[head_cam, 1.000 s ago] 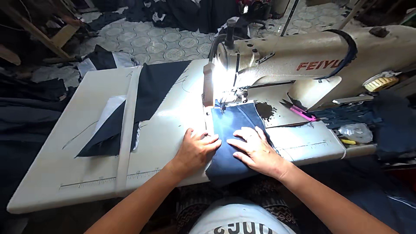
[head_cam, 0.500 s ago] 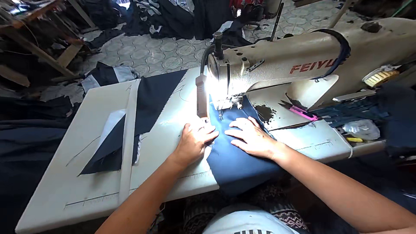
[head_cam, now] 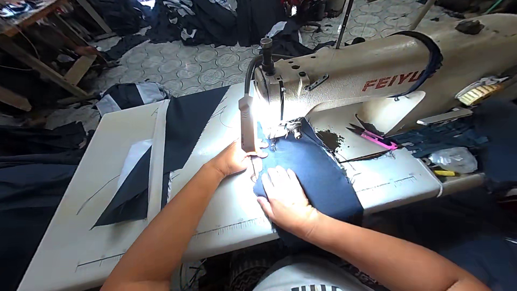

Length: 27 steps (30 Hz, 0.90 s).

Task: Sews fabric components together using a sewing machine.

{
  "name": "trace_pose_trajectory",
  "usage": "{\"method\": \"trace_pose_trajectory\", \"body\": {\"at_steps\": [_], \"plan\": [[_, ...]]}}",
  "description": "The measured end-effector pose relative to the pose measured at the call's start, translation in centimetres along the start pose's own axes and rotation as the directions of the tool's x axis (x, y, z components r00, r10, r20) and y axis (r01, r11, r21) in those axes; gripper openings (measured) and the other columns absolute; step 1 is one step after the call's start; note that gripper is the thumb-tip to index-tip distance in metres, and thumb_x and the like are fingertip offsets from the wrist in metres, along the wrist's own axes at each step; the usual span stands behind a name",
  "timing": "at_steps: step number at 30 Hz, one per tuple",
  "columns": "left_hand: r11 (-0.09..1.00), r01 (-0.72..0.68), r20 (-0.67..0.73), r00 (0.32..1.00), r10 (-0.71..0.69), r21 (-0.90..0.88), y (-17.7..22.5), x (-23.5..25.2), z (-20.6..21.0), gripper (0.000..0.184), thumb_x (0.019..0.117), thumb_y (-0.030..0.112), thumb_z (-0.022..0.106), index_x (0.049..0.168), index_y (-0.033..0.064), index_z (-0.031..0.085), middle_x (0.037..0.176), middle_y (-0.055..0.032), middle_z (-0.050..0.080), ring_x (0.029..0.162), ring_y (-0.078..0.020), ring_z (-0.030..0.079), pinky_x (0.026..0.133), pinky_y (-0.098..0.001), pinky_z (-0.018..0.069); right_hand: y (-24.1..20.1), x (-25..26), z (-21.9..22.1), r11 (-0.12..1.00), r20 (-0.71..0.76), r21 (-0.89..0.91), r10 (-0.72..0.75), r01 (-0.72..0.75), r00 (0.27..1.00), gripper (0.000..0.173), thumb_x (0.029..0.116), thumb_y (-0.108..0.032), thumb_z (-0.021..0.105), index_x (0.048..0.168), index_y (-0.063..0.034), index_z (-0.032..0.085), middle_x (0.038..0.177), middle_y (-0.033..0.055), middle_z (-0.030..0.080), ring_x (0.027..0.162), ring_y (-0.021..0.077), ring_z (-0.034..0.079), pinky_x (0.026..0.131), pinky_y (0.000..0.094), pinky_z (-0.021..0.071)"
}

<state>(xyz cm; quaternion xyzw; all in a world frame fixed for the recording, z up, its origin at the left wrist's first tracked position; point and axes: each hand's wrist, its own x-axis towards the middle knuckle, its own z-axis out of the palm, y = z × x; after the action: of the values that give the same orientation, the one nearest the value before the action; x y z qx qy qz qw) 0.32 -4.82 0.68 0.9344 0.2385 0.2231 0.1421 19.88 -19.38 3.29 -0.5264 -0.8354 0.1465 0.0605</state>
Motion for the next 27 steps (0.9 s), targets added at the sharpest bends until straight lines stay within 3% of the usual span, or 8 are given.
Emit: {"method": "trace_pose_trajectory", "body": {"at_steps": [3,9,14,17,20,22,25,27], "plan": [[0.999,0.002,-0.008,1.000,-0.001,0.054,-0.1,0.2,-0.1,0.039,0.0896,0.005,0.044,0.106,0.0081,0.080,0.126,-0.0085,0.073,0.126,-0.0276,0.063,0.112,-0.0491,0.0430,0.9,-0.3,-0.1,0.999,-0.018,-0.033,-0.006,0.005,1.000,0.044,0.1019,-0.015,0.047,0.141,0.0016,0.057,0.148,0.0201,0.056,0.142,0.0374,0.048,0.114,0.0560,0.0371],[0.982,0.059,-0.089,0.995,-0.043,0.179,2.0,-0.1,0.5,0.041,0.0868,0.009,0.047,0.110,0.0131,0.081,0.128,-0.0094,0.072,0.121,-0.0304,0.066,0.103,-0.0573,0.0423,6.7,-0.1,-1.1,0.975,-0.187,0.034,-0.211,0.221,0.959,0.033,0.0967,-0.005,0.052,0.123,0.0011,0.072,0.133,0.0178,0.068,0.130,0.0356,0.061,0.109,0.0495,0.0479],[0.869,0.327,-0.046,0.941,-0.334,0.372,7.2,1.1,1.6,0.045,0.0867,0.002,0.060,0.128,0.0125,0.073,0.133,-0.0176,0.067,0.120,-0.0390,0.064,0.100,-0.0673,0.0380,11.1,2.8,-4.0,0.949,-0.127,0.116,-0.279,0.294,0.952,0.026,0.0904,0.008,0.060,0.108,0.0020,0.078,0.125,0.0171,0.072,0.123,0.0341,0.066,0.105,0.0483,0.0503],[0.716,0.451,-0.013,0.850,-0.526,0.534,9.8,3.1,2.5,0.047,0.0884,0.001,0.065,0.135,0.0088,0.067,0.127,-0.0194,0.067,0.104,-0.0390,0.066,0.090,-0.0626,0.0433,13.0,5.4,-4.6,0.908,-0.204,0.231,-0.306,0.349,0.930,0.025,0.0857,0.017,0.058,0.097,0.0071,0.077,0.117,0.0209,0.074,0.118,0.0386,0.068,0.105,0.0506,0.0506],[0.602,0.518,0.044,0.735,-0.676,0.608,11.2,4.8,2.8,0.049,0.0954,0.005,0.060,0.144,0.0058,0.057,0.126,-0.0192,0.062,0.107,-0.0385,0.062,0.093,-0.0584,0.0441,12.4,6.9,-6.5,0.974,-0.043,0.141,-0.174,0.179,0.984,0.032,0.0920,0.014,0.053,0.110,0.0024,0.077,0.126,0.0175,0.071,0.126,0.0342,0.063,0.111,0.0491,0.0450],[0.585,0.540,0.054,0.705,-0.707,0.605,11.6,5.3,2.8,0.048,0.0973,0.005,0.057,0.146,0.0042,0.055,0.129,-0.0197,0.061,0.112,-0.0391,0.060,0.095,-0.0581,0.0433,11.2,6.5,-6.9,0.988,-0.097,-0.052,-0.150,0.146,0.984,0.027,0.0895,0.011,0.061,0.108,0.0015,0.077,0.125,0.0211,0.069,0.131,0.0393,0.057,0.116,0.0507,0.0383],[0.595,0.549,0.050,0.709,-0.704,0.586,11.3,5.2,2.6,0.052,0.0957,0.005,0.060,0.147,0.0061,0.054,0.129,-0.0190,0.061,0.113,-0.0395,0.059,0.093,-0.0570,0.0440,10.4,4.6,-5.2,0.979,-0.441,-0.189,-0.151,0.072,0.885,0.023,0.0865,0.004,0.070,0.109,0.0024,0.074,0.118,0.0276,0.068,0.115,0.0462,0.064,0.095,0.0565,0.0523],[0.620,0.554,0.056,0.719,-0.693,0.556,10.9,5.0,2.1,0.053,0.0942,0.003,0.061,0.147,0.0084,0.056,0.130,-0.0190,0.062,0.113,-0.0405,0.060,0.092,-0.0596,0.0454,8.7,1.4,-5.6,0.982,-0.402,-0.119,0.090,-0.149,0.911,0.054,0.0876,-0.002,0.074,0.139,-0.0023,0.060,0.121,0.0284,0.064,0.108,0.0455,0.065,0.086,0.0565,0.0551]]}}
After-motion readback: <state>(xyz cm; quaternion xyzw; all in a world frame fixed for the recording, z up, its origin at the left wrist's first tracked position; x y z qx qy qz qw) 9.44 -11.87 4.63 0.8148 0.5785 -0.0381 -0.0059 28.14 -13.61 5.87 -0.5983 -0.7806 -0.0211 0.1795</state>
